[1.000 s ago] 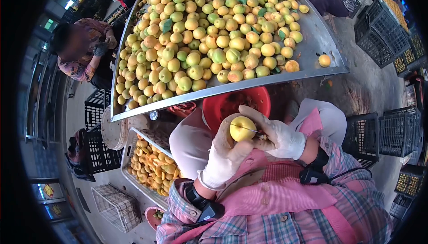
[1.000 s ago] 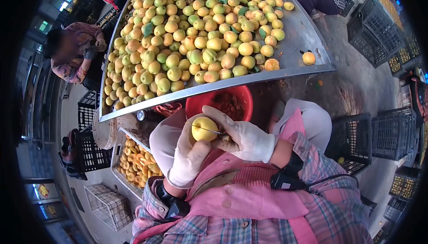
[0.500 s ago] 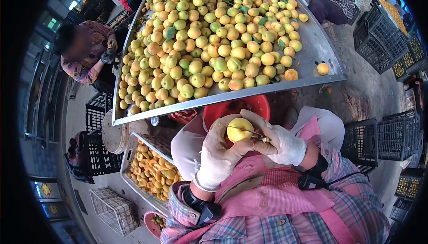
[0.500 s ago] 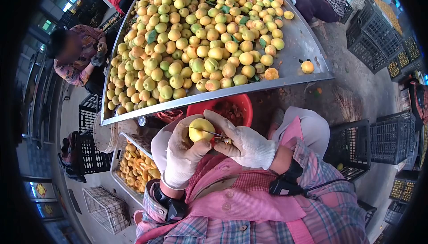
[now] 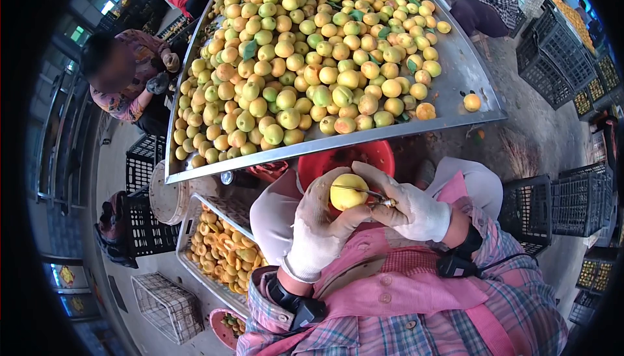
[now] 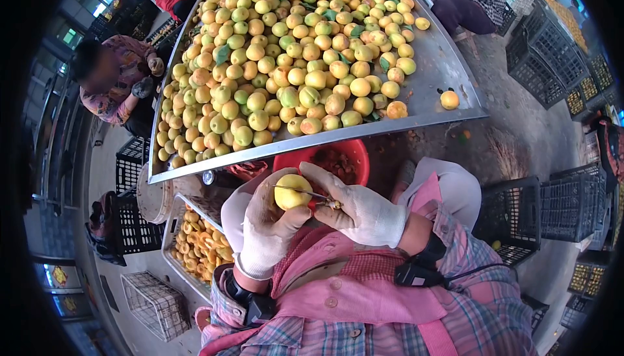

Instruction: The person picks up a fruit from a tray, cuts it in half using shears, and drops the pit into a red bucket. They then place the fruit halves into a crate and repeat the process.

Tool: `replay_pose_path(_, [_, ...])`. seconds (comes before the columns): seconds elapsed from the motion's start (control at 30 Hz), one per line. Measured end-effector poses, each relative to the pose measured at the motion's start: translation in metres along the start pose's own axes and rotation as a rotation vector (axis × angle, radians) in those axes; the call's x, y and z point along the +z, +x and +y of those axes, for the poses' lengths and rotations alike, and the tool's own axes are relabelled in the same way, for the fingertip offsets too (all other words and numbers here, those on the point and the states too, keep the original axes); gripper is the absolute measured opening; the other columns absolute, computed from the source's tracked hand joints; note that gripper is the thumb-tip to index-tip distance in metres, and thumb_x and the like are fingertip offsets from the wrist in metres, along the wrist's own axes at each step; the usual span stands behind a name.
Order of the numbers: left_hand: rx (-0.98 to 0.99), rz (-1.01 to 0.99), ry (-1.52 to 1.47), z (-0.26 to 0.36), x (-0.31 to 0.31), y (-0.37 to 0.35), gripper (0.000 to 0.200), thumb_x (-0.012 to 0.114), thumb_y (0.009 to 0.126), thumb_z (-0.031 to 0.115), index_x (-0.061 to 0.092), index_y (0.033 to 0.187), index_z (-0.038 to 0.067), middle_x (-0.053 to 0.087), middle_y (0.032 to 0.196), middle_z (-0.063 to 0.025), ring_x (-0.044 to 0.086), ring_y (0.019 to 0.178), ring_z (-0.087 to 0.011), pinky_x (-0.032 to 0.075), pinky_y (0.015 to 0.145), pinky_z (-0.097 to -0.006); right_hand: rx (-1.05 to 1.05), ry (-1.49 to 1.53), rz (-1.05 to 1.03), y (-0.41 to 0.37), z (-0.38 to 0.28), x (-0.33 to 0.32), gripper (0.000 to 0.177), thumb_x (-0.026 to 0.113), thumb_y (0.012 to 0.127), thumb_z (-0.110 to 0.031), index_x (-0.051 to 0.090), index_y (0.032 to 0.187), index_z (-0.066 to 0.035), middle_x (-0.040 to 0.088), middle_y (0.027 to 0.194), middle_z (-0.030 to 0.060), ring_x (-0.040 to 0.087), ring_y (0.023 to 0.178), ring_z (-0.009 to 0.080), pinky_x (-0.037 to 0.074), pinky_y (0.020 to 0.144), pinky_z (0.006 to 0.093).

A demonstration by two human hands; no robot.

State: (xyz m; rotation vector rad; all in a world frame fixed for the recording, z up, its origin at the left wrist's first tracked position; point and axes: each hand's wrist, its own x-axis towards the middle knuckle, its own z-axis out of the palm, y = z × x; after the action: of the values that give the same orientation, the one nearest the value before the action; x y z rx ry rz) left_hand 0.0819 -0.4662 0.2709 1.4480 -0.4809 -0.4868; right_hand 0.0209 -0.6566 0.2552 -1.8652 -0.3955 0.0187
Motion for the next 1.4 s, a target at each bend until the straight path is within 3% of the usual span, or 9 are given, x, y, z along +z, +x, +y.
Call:
replay_pose_path(0.1, [0.049,-0.018,0.240,0.009,-0.001,0.000,0.060,0.077,0.083,0.022,0.048,0.129,-0.003,0.061,0.113,-0.0075,0.060,0.099,-0.0162,0.049,0.089,-0.0298,0.000,0.131,-0.027,0.002,0.000,0.001,0.069,0.054,0.097,-0.020,0.014,0.151,-0.002,0.040,0.144,0.0214,0.050,0.126,0.0323,0.039,0.105,0.0345])
replay_pose_path(0.27, [-0.102,0.060,-0.598,0.002,0.011,-0.004,0.068,0.080,0.080,0.031,0.047,0.130,-0.002,0.061,0.114,-0.0066,0.060,0.102,-0.0151,0.049,0.091,-0.0297,-0.129,0.031,0.078,0.005,0.005,0.009,0.073,0.056,0.097,-0.022,0.011,0.151,-0.004,0.042,0.142,0.0205,0.060,0.109,0.0323,0.046,0.093,0.0361])
replay_pose_path(0.4, [-0.118,0.058,-0.458,0.003,0.005,-0.007,0.068,0.080,0.079,0.029,0.047,0.130,-0.002,0.061,0.116,-0.0076,0.060,0.104,-0.0154,0.050,0.090,-0.0282,-0.097,0.053,-0.001,0.005,0.006,0.003,0.074,0.055,0.097,-0.025,0.010,0.151,-0.004,0.043,0.141,0.0195,0.065,0.089,0.0334,0.050,0.078,0.0403])
replay_pose_path(0.53, [-0.077,0.019,-0.077,0.023,-0.001,0.000,0.066,0.081,0.079,0.024,0.048,0.130,-0.003,0.061,0.116,-0.0076,0.061,0.103,-0.0162,0.050,0.091,-0.0287,0.094,0.037,-0.106,0.007,-0.007,-0.006,0.073,0.054,0.097,-0.026,0.010,0.151,-0.003,0.043,0.140,0.0199,0.065,0.091,0.0334,0.050,0.078,0.0396])
replay_pose_path(0.8, [-0.189,0.056,-0.557,0.008,0.005,-0.005,0.065,0.080,0.080,0.022,0.048,0.130,-0.002,0.059,0.117,-0.0071,0.059,0.105,-0.0150,0.050,0.091,-0.0294,-0.080,0.101,0.052,0.008,0.006,0.011,0.072,0.053,0.097,-0.025,0.011,0.151,-0.003,0.039,0.145,0.0190,0.060,0.109,0.0346,0.048,0.089,0.0365])
replay_pose_path(0.93, [-0.084,0.023,-0.025,0.006,0.001,-0.001,0.064,0.076,0.084,0.025,0.044,0.132,-0.003,0.059,0.117,-0.0082,0.059,0.106,-0.0153,0.050,0.092,-0.0290,-0.130,-0.050,0.064,0.011,0.009,0.004,0.072,0.055,0.097,-0.025,0.012,0.151,-0.003,0.043,0.142,0.0206,0.062,0.104,0.0359,0.050,0.085,0.0381])
replay_pose_path(1.0, [-0.075,0.025,-0.071,0.010,0.005,0.000,0.063,0.075,0.085,0.025,0.044,0.132,-0.003,0.059,0.117,-0.0086,0.060,0.104,-0.0153,0.050,0.091,-0.0283,0.053,-0.133,-0.058,0.012,0.002,-0.003,0.072,0.056,0.095,-0.024,0.014,0.150,-0.003,0.049,0.135,0.0224,0.064,0.095,0.0377,0.053,0.079,0.0412])
replay_pose_path(1.27, [-0.113,0.103,-0.329,0.006,0.010,-0.006,0.057,0.074,0.085,0.025,0.047,0.127,-0.004,0.061,0.113,-0.0094,0.061,0.098,-0.0154,0.050,0.086,-0.0280,-0.114,-0.123,0.137,0.014,0.008,0.014,0.073,0.058,0.093,-0.023,0.014,0.150,-0.007,0.064,0.106,0.0225,0.065,0.084,0.0396,0.052,0.070,0.0450])
replay_pose_path(1.4, [0.091,0.245,0.332,-0.004,0.012,-0.003,0.040,0.073,0.082,0.020,0.057,0.111,-0.002,0.063,0.098,-0.0129,0.063,0.089,-0.0249,0.050,0.079,-0.0343,0.026,-0.150,0.004,0.011,0.009,0.008,0.073,0.058,0.093,-0.023,0.015,0.150,-0.008,0.064,0.102,0.0227,0.065,0.082,0.0401,0.051,0.068,0.0466])
